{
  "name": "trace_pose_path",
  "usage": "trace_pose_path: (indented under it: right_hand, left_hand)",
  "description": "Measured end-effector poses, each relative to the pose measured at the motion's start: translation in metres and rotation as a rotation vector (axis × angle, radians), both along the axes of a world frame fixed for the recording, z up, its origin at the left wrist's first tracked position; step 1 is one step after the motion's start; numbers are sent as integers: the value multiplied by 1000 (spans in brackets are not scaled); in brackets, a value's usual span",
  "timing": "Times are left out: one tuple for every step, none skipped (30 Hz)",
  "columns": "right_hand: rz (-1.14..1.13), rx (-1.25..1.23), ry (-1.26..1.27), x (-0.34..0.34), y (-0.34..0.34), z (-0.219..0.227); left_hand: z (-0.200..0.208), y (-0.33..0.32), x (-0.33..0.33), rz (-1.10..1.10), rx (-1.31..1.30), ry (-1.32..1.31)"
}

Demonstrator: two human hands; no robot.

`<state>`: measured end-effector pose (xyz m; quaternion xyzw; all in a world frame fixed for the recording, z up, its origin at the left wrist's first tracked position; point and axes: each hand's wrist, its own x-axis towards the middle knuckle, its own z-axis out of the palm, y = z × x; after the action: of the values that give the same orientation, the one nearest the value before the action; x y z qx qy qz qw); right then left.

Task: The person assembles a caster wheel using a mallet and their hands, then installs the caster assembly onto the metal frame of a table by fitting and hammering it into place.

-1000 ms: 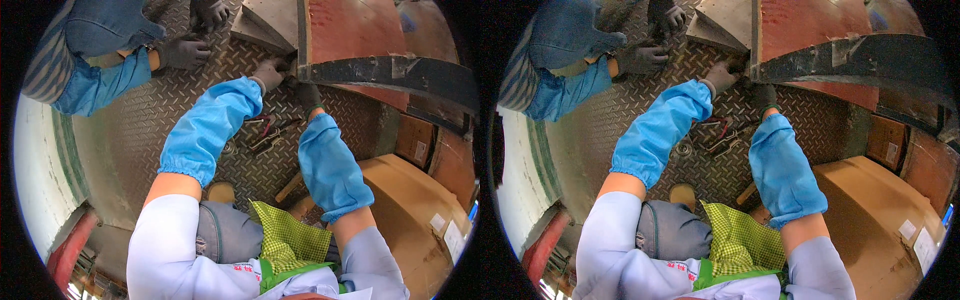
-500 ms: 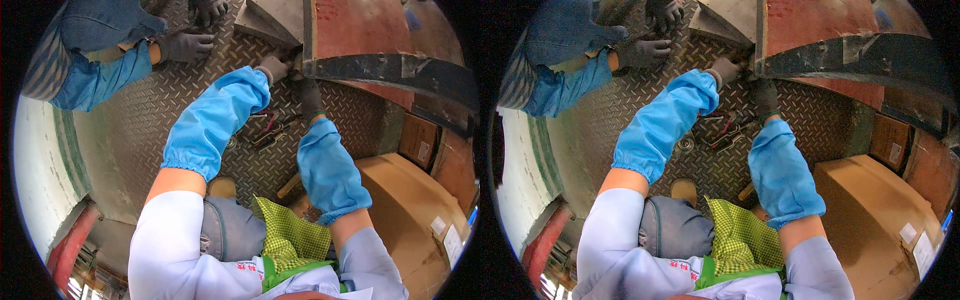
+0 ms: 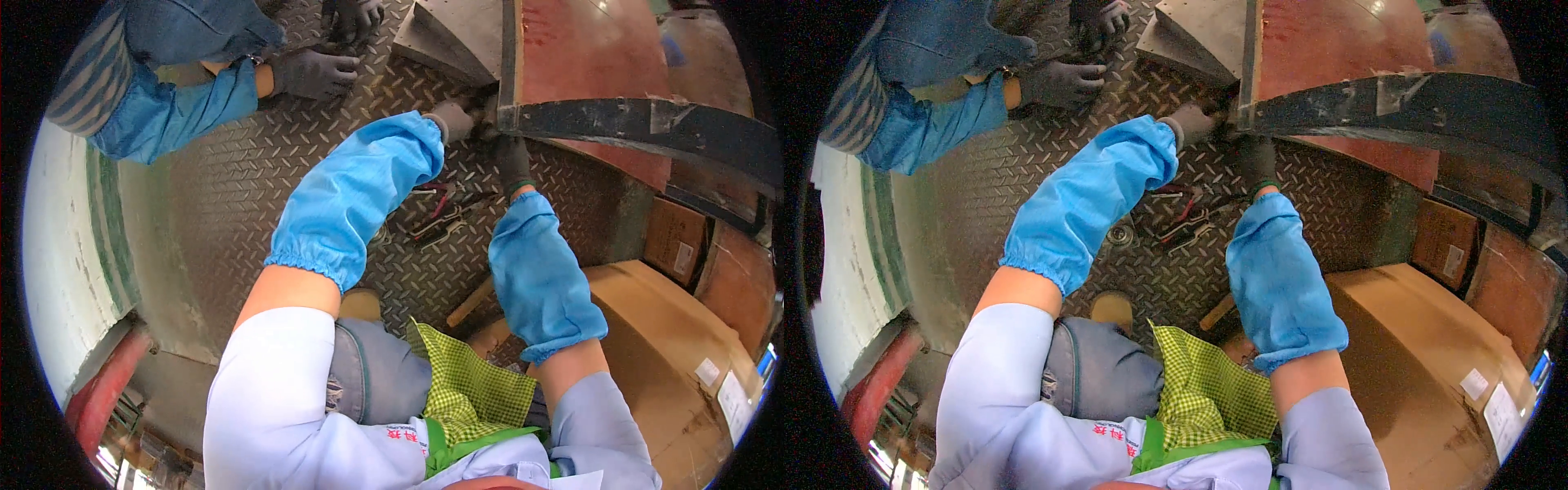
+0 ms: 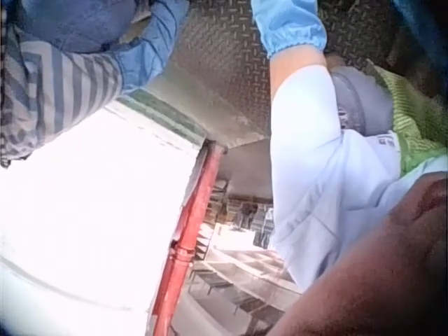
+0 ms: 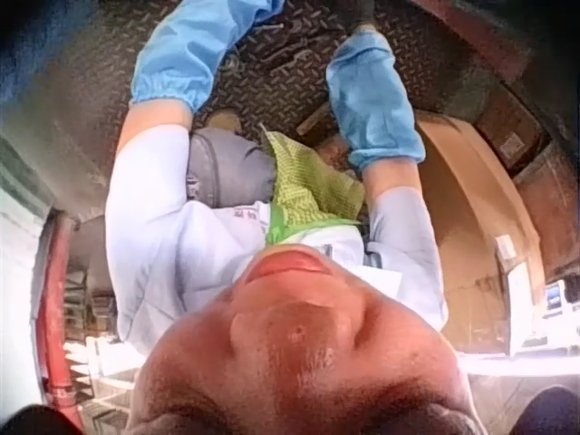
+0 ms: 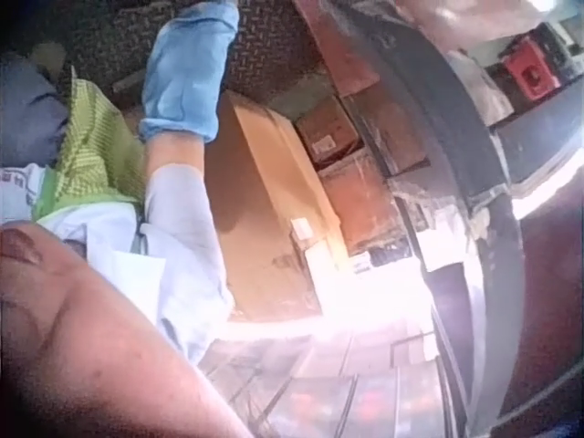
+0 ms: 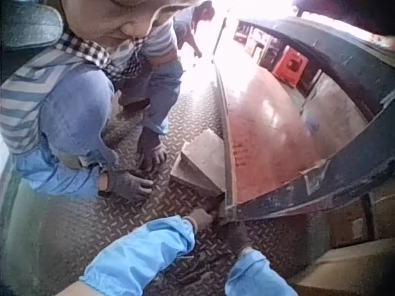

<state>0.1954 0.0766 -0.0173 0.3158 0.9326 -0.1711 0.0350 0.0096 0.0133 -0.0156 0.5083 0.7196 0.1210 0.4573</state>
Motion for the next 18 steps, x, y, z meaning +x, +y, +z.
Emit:
trace_pose_path:
  right_hand:
    - [-79, -109, 22, 9, 5, -2]
    - [-84, -112, 24, 8, 6, -13]
    - [-167, -264, 339, 10, 13, -33]
    - [-241, -428, 650, 14, 14, -46]
    - [-249, -443, 636, 14, 11, -30]
    - [25, -212, 61, -18, 0, 14]
    - [275, 70, -506, -29, -3, 44]
    - [273, 66, -503, -28, -5, 42]
    - [211, -4, -331, -43, -13, 31]
    - [47, -70, -229, -2, 1, 9]
    - [-23, -67, -275, 57, 9, -7]
    - [-356, -364, 14, 97, 4, -18]
    - [-653, -664, 328, 108, -7, -23]
    - [-954, -962, 538, 52, -73, 64]
    - [-379, -575, 193, 105, -76, 48]
    - [-366, -564, 37, 158, -90, 9]
    - [-334, -567, -119, 189, -107, -17]
    - [-364, -591, -158, 169, -135, 1]
  left_hand:
    - [16, 5, 8, -235, 30, 159]
    - [19, 3, 8, -239, 28, 160]
    - [19, 11, 7, -349, 95, 255]
    - [13, 15, 6, -448, 151, 345]
    - [0, 14, 9, -552, 197, 426]
    - [-18, -3, 0, -535, 147, 425]
    - [-28, -7, 1, -394, 142, 416]
    - [-38, -8, 0, -248, 142, 409]
    - [-59, -22, -22, 258, -94, 146]
    - [-45, -17, -4, 199, -91, 104]
    - [1, -19, 7, 97, -54, 92]
    - [40, -38, 13, 43, -26, 109]
    - [52, -58, 26, 52, -37, 115]
    - [55, -101, 13, -100, -143, 215]
    - [68, -96, 25, -349, -166, 269]
    - [56, -91, 42, -364, -152, 263]
    - [25, -97, 60, -352, -102, 419]
    - [4, -109, 62, -320, -75, 585]
